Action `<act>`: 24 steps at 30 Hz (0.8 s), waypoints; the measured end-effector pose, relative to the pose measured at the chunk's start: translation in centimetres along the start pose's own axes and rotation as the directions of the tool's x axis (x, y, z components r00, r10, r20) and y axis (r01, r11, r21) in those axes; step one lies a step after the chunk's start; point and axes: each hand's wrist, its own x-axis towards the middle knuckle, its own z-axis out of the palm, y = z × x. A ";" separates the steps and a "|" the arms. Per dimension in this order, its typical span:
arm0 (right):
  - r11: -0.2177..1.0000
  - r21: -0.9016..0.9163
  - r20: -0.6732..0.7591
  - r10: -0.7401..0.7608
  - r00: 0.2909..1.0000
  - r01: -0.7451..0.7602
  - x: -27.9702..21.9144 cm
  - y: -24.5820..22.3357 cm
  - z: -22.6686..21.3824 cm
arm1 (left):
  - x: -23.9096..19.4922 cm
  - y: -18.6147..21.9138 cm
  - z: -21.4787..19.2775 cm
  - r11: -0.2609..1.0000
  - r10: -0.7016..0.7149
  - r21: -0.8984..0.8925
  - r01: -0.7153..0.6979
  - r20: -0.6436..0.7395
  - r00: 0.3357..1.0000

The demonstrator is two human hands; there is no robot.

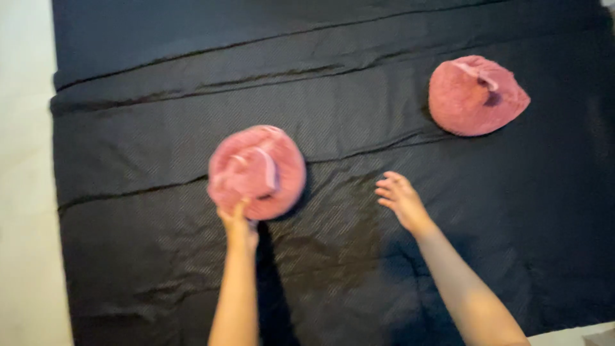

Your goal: The person cleans and organizes a hotel room by first smoothing and straightening a towel and bedsheet on the bed, then collecting trash from cups into a plastic bag. Next, the person wipes a counter, multiple remote controls, a TV screen, a water bottle, and a container with a cloth, using a spray bottle to clean the TV screen.

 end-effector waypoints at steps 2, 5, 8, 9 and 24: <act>0.985 0.173 -0.080 -0.011 0.997 0.025 2.6 -0.1 -6.8 | 4.9 0.5 -0.1 0.991 0.137 -0.017 -0.136 0.097 0.986; 0.887 0.452 -0.216 0.013 0.976 0.088 4.8 -1.4 -16.6 | 11.1 0.6 0.8 0.982 0.187 -0.059 -0.182 0.112 0.976; 0.809 0.571 -0.310 0.059 0.949 0.136 6.6 -3.9 -22.4 | 15.5 0.6 1.0 0.989 0.112 -0.098 -0.109 0.020 0.994; 0.799 0.582 -0.360 0.087 0.929 0.151 6.9 -4.4 -23.8 | 16.3 0.4 0.4 0.987 0.111 -0.116 -0.110 0.000 0.994; 0.863 0.454 -0.213 -0.138 0.967 0.224 14.8 -11.6 -21.3 | 25.3 -3.6 0.4 0.929 0.301 -0.170 -0.329 -0.174 0.938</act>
